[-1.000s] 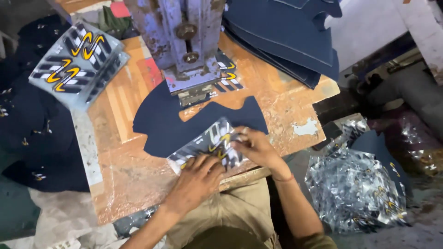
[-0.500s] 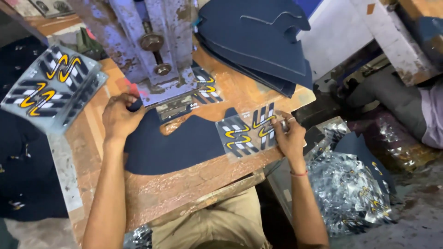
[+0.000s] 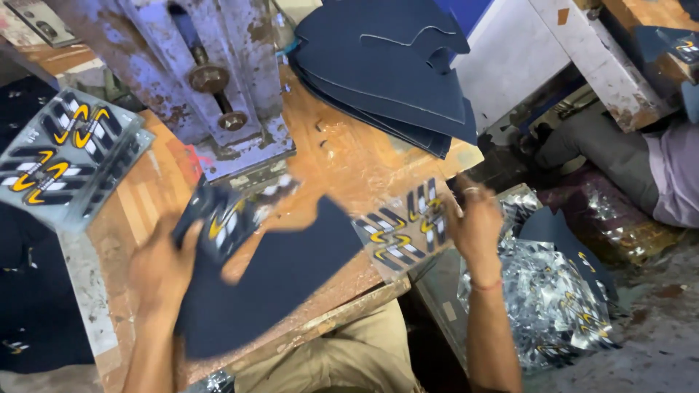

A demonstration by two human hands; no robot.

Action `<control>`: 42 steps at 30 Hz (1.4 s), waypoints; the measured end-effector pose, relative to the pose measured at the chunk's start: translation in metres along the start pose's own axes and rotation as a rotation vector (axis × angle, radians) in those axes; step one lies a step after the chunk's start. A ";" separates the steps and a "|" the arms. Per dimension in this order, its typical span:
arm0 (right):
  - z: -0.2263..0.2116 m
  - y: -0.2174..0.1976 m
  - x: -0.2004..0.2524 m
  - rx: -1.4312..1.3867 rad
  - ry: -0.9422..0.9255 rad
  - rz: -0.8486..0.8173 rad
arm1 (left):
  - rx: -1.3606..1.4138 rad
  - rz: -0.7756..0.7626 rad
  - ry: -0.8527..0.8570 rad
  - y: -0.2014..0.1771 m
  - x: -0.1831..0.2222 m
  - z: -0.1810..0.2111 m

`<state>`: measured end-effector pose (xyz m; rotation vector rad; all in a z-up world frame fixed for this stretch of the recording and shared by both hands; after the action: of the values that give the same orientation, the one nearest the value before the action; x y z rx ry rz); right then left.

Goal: Positioning and applying labels or decals to fabric pieces using a press machine.

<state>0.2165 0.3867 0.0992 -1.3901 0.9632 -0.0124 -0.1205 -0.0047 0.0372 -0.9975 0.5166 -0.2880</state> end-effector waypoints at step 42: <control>-0.202 0.094 -0.037 -0.371 -0.610 -0.399 | -0.103 0.058 0.150 0.009 -0.010 0.062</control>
<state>0.0288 0.2652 0.0670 -1.7644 0.1747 0.2879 -0.0956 0.0491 0.0589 -1.0638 0.7016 -0.2881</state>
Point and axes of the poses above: each hand's wrist, its own x-axis away from the middle knuckle, its own y-axis out of the palm, z = x × y, the point moved 8 cm from there along -x, towards the middle knuckle, and after that the axes turned 2 degrees about x, right-handed, at the moved point
